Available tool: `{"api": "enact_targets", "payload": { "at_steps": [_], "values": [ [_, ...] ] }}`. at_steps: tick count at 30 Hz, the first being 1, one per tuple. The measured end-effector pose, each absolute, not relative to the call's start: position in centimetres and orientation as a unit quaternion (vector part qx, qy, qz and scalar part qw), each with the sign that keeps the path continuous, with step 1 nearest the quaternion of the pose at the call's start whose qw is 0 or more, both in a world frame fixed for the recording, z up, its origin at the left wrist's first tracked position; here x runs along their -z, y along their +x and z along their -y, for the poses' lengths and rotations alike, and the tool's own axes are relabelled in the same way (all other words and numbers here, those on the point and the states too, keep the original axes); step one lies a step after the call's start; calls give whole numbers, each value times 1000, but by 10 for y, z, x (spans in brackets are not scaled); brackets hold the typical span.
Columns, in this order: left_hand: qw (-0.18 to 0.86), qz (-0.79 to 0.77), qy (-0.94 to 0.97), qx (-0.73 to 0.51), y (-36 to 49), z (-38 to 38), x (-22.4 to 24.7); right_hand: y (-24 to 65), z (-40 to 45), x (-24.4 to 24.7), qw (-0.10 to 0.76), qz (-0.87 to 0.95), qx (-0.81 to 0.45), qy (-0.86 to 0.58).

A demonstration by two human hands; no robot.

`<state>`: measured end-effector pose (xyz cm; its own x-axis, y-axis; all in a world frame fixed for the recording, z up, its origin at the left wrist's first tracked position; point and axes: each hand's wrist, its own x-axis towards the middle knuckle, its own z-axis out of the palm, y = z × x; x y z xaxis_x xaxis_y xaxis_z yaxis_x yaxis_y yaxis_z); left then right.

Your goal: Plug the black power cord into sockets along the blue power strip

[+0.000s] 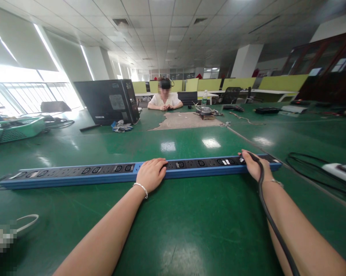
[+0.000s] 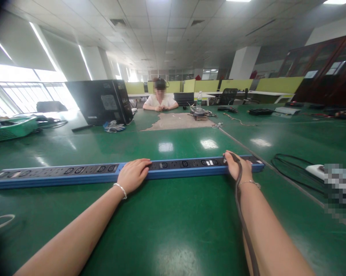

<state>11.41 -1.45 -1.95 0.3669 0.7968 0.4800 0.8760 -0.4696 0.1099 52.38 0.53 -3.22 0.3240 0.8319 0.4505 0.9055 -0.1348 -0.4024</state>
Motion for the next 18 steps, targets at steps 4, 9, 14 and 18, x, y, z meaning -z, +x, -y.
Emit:
{"api": "enact_targets", "payload": {
  "at_steps": [4, 9, 14, 18],
  "values": [
    [80, 512, -821, 241, 115, 14, 20, 518, -5, 25, 313, 542, 16, -780],
    [79, 516, -818, 241, 116, 14, 20, 517, -4, 23, 316, 547, 9, -775],
    [73, 513, -821, 241, 115, 15, 18, 518, -6, 25, 333, 540, 9, -773],
    [68, 516, -820, 239, 115, 16, 17, 520, -8, 28, 361, 544, 23, -757]
  ]
}}
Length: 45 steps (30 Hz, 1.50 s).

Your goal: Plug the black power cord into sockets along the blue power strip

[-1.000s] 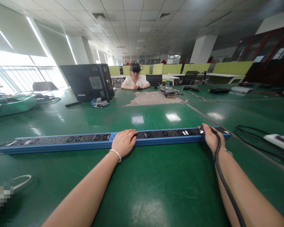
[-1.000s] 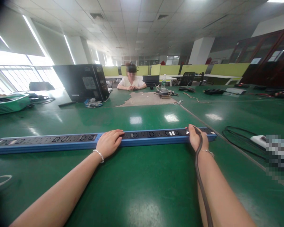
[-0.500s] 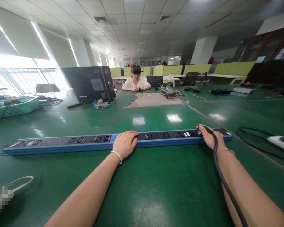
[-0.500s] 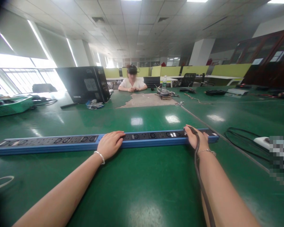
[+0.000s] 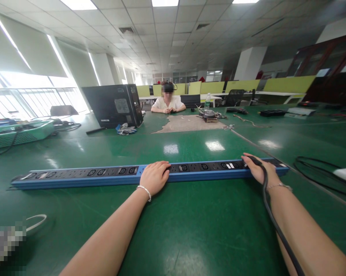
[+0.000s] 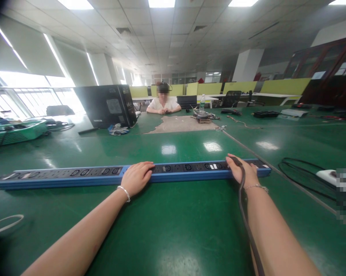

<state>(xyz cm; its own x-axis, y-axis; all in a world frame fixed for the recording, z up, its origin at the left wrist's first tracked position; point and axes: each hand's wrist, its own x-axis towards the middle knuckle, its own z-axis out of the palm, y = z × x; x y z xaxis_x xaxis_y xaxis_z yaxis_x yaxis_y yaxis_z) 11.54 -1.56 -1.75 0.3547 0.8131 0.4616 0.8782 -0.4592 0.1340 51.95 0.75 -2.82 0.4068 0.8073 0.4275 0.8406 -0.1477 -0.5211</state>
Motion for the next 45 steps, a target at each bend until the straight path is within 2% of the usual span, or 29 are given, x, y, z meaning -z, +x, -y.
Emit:
{"api": "enact_targets", "payload": {
  "at_steps": [45],
  "values": [
    [64, 515, -820, 241, 116, 17, 17, 520, -1, 38, 276, 599, 111, -744]
  ]
}}
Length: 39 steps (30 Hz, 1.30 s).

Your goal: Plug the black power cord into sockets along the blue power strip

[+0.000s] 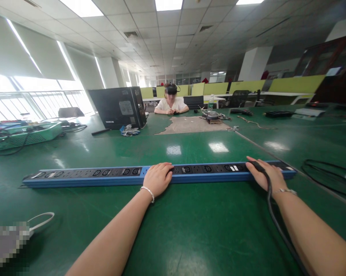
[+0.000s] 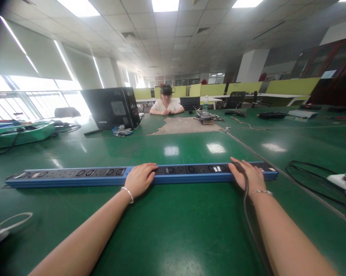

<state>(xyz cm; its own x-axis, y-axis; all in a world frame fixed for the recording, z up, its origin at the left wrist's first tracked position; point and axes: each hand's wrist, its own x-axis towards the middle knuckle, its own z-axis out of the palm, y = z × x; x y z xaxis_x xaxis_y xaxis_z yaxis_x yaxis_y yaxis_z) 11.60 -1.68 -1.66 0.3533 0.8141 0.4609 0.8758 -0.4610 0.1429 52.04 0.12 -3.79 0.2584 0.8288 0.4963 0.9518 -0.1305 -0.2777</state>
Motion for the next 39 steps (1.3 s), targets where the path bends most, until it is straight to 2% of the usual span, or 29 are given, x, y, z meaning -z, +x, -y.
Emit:
{"api": "enact_targets", "payload": {
  "at_steps": [26, 39],
  "values": [
    [72, 514, -819, 244, 116, 16, 19, 512, 3, 33, 279, 575, 94, -764],
    [77, 514, -818, 245, 116, 15, 19, 516, 3, 47, 298, 587, 134, -741]
  ]
}}
